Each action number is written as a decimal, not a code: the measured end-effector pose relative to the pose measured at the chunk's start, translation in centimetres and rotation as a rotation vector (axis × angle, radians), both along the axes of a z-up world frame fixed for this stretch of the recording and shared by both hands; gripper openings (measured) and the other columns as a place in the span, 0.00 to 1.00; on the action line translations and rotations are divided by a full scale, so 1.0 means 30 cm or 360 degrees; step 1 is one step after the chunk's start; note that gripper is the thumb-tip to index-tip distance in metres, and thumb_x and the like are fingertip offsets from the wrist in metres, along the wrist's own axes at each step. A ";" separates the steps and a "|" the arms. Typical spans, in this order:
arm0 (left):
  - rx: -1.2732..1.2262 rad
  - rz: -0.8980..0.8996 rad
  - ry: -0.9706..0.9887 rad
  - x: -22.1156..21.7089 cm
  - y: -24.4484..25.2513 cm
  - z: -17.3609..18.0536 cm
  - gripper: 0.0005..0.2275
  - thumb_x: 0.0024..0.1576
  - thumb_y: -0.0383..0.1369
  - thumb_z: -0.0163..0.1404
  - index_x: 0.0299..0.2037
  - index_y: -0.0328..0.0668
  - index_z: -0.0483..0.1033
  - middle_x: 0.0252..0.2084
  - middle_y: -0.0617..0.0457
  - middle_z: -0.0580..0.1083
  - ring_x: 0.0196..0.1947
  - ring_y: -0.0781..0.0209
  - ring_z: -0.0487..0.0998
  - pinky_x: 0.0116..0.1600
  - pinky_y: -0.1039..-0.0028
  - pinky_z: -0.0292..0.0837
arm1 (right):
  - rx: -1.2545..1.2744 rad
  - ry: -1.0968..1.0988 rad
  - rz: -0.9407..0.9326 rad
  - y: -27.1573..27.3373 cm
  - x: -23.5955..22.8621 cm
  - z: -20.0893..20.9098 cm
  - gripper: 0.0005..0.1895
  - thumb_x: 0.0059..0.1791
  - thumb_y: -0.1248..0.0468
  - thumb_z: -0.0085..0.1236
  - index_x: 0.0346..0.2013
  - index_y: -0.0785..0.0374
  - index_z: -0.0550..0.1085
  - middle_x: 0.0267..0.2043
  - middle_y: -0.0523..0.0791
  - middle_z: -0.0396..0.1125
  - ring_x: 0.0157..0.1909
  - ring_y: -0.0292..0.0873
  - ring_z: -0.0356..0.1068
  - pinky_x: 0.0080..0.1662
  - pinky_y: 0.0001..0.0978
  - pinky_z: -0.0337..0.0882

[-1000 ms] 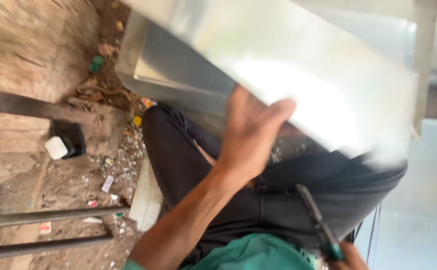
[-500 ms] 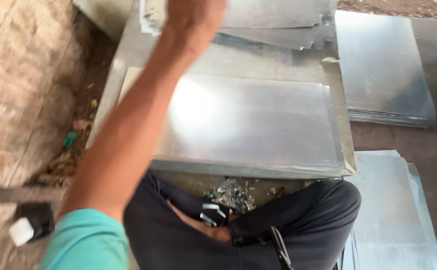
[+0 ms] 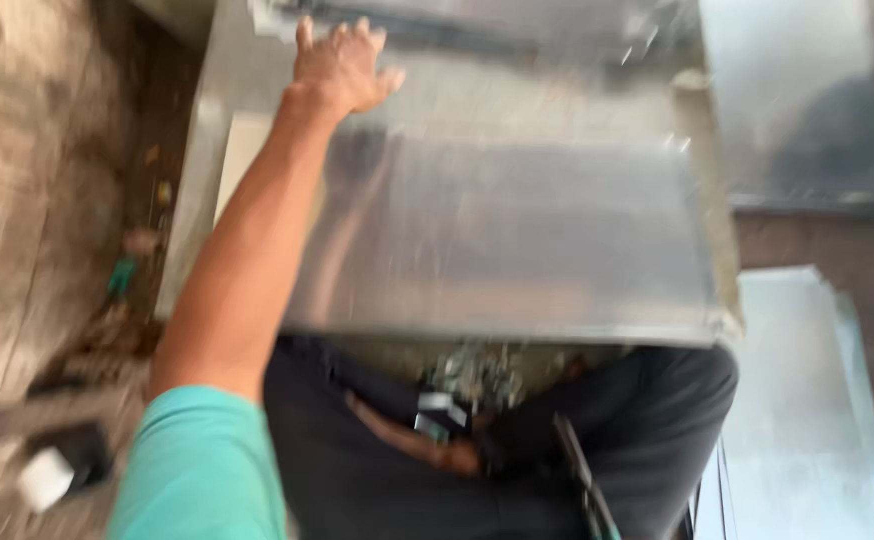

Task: The person sits cross-legged on the floor and uses tin snips to cut a large rectangular metal sheet. They repeatedly trim the edges of the sheet, creating small rectangular notches and removing strips of metal. The cut pieces fall onto the floor around them.

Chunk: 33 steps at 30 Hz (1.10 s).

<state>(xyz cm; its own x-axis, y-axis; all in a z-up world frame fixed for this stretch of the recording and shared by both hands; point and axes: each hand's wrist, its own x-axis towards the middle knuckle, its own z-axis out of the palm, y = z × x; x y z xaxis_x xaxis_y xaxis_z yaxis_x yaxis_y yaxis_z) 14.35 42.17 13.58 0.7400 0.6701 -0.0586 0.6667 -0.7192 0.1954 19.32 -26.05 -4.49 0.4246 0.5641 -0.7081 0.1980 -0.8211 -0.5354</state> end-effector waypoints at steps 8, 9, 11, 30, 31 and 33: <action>0.0046 0.0097 -0.0485 -0.571 -0.617 -0.121 0.33 0.63 0.48 0.53 0.70 0.29 0.59 0.74 0.31 0.54 0.73 0.36 0.46 0.70 0.42 0.32 | 0.0145 0.0097 0.0087 0.107 -0.086 0.047 0.20 0.32 0.70 0.57 0.39 0.66 0.80 0.29 0.52 0.75 0.35 0.47 0.78 0.45 0.37 0.75; -0.0191 0.0097 -0.0457 -0.607 -0.695 -0.108 0.31 0.58 0.46 0.56 0.67 0.37 0.63 0.73 0.35 0.56 0.73 0.38 0.46 0.71 0.43 0.33 | 0.0153 0.0104 0.0101 0.113 -0.096 0.082 0.21 0.32 0.70 0.57 0.39 0.66 0.80 0.29 0.52 0.75 0.34 0.47 0.78 0.44 0.37 0.75; -0.0228 0.0333 -0.0672 -0.703 -0.817 -0.075 0.29 0.53 0.42 0.60 0.62 0.38 0.69 0.67 0.37 0.63 0.69 0.43 0.54 0.70 0.45 0.44 | 0.0190 0.0099 0.0116 0.116 -0.097 0.139 0.21 0.32 0.70 0.56 0.39 0.67 0.80 0.28 0.52 0.75 0.33 0.47 0.78 0.44 0.37 0.75; -0.2383 0.0815 -0.2296 -0.698 -1.270 -0.193 0.09 0.61 0.25 0.54 0.49 0.28 0.77 0.41 0.44 0.82 0.38 0.61 0.85 0.44 0.72 0.84 | -0.0189 0.0594 0.0360 0.388 -0.295 0.535 0.32 0.33 0.67 0.46 0.53 0.64 0.71 0.28 0.45 0.63 0.32 0.42 0.61 0.41 0.41 0.65; -0.2384 0.0802 -0.2253 -0.703 -1.265 -0.196 0.09 0.61 0.26 0.53 0.50 0.29 0.76 0.41 0.44 0.82 0.39 0.61 0.85 0.43 0.72 0.84 | -0.0169 0.0579 0.0367 0.406 -0.311 0.526 0.30 0.34 0.67 0.45 0.52 0.64 0.71 0.27 0.45 0.61 0.32 0.43 0.61 0.40 0.42 0.65; -0.2388 0.0763 -0.2277 -0.703 -1.259 -0.199 0.09 0.62 0.25 0.53 0.50 0.28 0.76 0.42 0.43 0.82 0.39 0.60 0.85 0.45 0.72 0.84 | -0.0120 0.0546 0.0379 0.434 -0.335 0.519 0.26 0.36 0.66 0.44 0.48 0.65 0.71 0.25 0.46 0.58 0.30 0.43 0.60 0.39 0.42 0.64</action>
<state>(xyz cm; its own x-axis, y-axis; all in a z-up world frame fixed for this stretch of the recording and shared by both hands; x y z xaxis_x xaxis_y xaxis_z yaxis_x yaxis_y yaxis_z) -6.75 4.40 7.61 0.5764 0.7650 -0.2873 -0.3882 0.5657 0.7275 9.28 -13.03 11.09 0.0209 0.5590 -0.8289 0.2076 -0.8135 -0.5433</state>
